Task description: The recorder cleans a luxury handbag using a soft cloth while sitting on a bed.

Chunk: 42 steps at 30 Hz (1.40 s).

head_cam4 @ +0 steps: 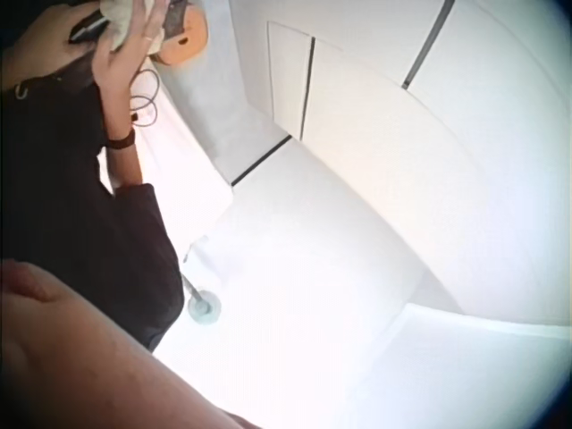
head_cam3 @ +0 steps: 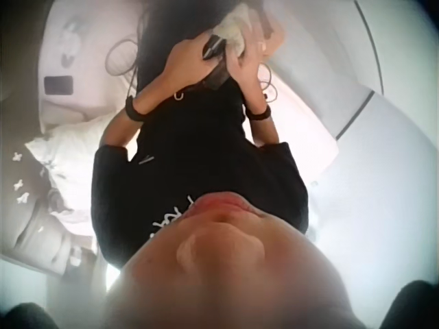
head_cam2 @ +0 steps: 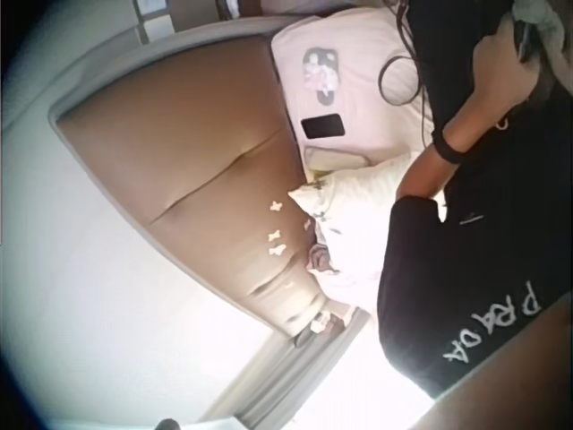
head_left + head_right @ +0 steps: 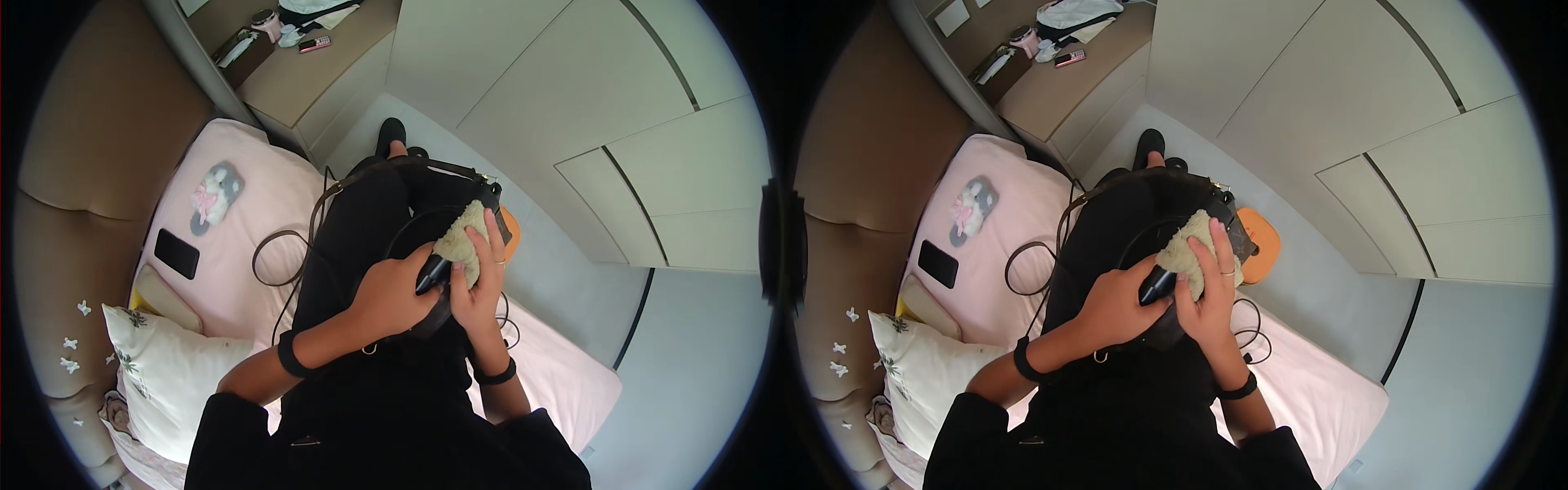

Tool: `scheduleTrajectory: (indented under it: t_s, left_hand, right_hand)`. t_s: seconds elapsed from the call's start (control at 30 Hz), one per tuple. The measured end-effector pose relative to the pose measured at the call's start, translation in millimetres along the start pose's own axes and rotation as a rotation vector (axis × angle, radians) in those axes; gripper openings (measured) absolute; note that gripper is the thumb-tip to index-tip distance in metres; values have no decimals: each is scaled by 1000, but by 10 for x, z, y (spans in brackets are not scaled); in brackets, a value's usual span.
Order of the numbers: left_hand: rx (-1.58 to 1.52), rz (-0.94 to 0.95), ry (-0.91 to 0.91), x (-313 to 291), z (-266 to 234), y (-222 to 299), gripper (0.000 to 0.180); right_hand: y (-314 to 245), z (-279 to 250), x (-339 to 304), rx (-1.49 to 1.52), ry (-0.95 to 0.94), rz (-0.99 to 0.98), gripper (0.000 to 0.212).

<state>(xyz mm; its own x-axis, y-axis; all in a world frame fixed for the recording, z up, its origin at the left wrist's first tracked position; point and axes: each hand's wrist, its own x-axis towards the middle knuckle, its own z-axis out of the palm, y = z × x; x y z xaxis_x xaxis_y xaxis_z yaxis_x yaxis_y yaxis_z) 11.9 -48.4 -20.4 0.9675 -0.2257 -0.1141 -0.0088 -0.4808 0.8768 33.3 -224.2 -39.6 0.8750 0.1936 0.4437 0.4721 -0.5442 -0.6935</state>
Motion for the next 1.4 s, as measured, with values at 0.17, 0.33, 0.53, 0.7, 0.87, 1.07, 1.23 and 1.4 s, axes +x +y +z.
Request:
scheduleTrajectory:
  t_s: [0.17, 0.33, 0.53, 0.7, 0.87, 1.07, 1.23, 1.4]
  left_hand:
    - [37, 53, 20, -99, 84, 72, 58]
    - [105, 101, 7, -172, 168, 111, 57]
    - [40, 74, 0, -62, 63, 77, 57]
    - [16, 50, -8, 22, 8, 45, 59]
    - [17, 31, -29, 57, -24, -10, 62]
    - [25, 91, -33, 41, -4, -2, 65]
    - [10, 84, -34, 49, 27, 41, 60]
    - [75, 147, 28, 32, 76, 9, 59]
  right_hand:
    - [190, -92, 78, -118, 34, -95, 45]
    - [298, -96, 260, 84, 226, 160, 46]
    - [127, -14, 165, 57, 219, 174, 43]
    - [12, -28, -54, 20, 93, 80, 43]
    - [-55, -103, -122, -35, -25, -73, 39]
    - [-58, -282, -26, 262, -61, 130, 38]
    - [115, -396, -75, 548, -38, 496, 41]
    - [304, -543, -80, 616, -93, 742, 39]
